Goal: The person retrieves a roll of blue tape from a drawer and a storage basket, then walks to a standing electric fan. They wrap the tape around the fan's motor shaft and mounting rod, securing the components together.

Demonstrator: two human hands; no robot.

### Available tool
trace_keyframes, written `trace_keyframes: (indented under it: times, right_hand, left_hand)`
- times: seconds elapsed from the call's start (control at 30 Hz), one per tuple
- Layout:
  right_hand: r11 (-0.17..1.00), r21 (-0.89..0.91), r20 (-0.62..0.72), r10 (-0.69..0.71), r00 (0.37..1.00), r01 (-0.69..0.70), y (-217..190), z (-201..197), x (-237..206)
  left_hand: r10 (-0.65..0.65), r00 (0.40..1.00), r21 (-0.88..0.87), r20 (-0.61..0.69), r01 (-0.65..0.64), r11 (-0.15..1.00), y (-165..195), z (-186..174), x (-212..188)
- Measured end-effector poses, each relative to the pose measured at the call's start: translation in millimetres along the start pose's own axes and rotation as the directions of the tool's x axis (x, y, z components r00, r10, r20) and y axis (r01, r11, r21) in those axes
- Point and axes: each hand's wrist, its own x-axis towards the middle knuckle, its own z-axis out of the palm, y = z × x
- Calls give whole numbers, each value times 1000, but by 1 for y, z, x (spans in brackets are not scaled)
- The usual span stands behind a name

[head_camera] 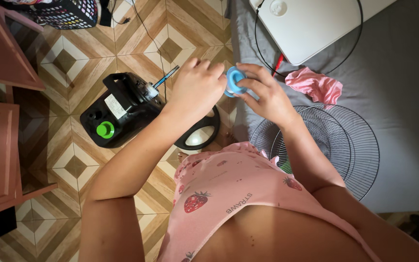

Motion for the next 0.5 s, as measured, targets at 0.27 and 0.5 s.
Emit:
trace_keyframes:
  times: [0.27, 0.5]
  right_hand:
    - [998, 26, 3, 49, 999, -49, -3, 1, -10]
    - [996, 62, 7, 61, 998, -61, 1, 8, -10]
  left_hand:
    - [104, 994, 77, -21, -102, 992, 10, 16, -7]
    - [-34, 989, -227, -147, 0, 974, -5, 13, -14]
